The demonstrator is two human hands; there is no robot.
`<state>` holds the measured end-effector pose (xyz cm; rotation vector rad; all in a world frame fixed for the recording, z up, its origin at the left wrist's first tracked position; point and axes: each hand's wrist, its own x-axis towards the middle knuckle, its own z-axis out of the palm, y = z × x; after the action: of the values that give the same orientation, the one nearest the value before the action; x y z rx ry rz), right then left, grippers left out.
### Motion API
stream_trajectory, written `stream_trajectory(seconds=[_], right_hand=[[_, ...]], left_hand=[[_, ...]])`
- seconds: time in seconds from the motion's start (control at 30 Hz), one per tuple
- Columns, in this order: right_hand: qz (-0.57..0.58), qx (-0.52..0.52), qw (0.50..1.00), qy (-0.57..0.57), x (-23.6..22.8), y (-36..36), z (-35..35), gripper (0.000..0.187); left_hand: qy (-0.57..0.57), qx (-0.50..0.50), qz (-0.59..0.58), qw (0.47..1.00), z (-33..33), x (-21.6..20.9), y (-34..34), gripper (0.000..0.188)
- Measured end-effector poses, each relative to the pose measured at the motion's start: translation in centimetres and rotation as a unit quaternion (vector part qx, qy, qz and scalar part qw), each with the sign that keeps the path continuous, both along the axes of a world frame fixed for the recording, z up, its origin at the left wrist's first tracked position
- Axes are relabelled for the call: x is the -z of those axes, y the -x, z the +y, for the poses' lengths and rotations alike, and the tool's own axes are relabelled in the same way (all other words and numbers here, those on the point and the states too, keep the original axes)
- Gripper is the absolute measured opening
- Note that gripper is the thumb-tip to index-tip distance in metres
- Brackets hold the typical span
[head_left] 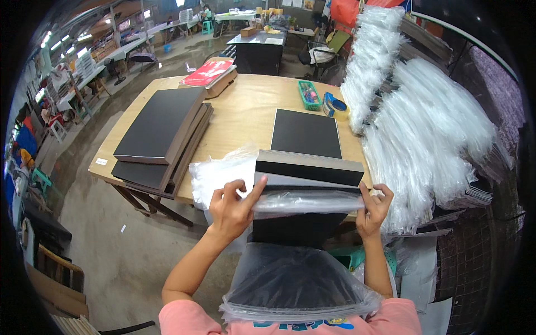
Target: The person places a black object into a clear plastic bag and then stacks it on top of other bagged objects.
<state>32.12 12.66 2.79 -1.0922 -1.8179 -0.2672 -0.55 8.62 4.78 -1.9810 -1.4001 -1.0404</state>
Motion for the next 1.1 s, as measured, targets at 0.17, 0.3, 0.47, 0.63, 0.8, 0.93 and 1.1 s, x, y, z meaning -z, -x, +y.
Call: stream_trajectory(seconds=[0.17, 0.3, 0.47, 0.63, 0.8, 0.93, 1.1], right_hand=[[-0.021, -0.006, 0.999, -0.031, 1.1, -0.9, -2.2, 0.049], [-0.063, -0.026, 0.998, 0.018, -2.1, -1.3, -3.6, 0.039], [0.269, -0.204, 0.784, 0.521, -7.0, -2.8, -3.3, 0.018], [0.474, -0.283, 0.561, 0.617, -0.7, -3.6, -4.0, 0.027], [0.553, -0.358, 0.521, 0.543, 5.6, -4.1, -7.5, 0.028], [0.424, -0.282, 0.609, 0.608, 11.8, -5.7, -8.5, 0.013], [0.359, -0.212, 0.639, 0.647, 17.7, -5.5, -8.4, 0.014]], left_hand=[[-0.039, 0.061, 0.073, 0.995, -2.4, -0.1, 1.1, 0.058], [0.249, 0.152, -0.134, 0.947, -2.4, -3.4, 1.5, 0.029], [0.661, 0.272, -0.390, 0.580, 1.9, -3.5, 4.1, 0.027], [0.708, 0.234, -0.570, 0.345, 0.6, 0.1, 4.0, 0.026], [0.695, 0.242, -0.624, 0.262, -1.8, 8.5, 5.4, 0.024], [0.689, 0.195, -0.639, 0.280, -3.6, 17.7, 5.9, 0.022], [0.664, 0.088, -0.685, 0.286, -4.8, 30.4, 7.0, 0.020]])
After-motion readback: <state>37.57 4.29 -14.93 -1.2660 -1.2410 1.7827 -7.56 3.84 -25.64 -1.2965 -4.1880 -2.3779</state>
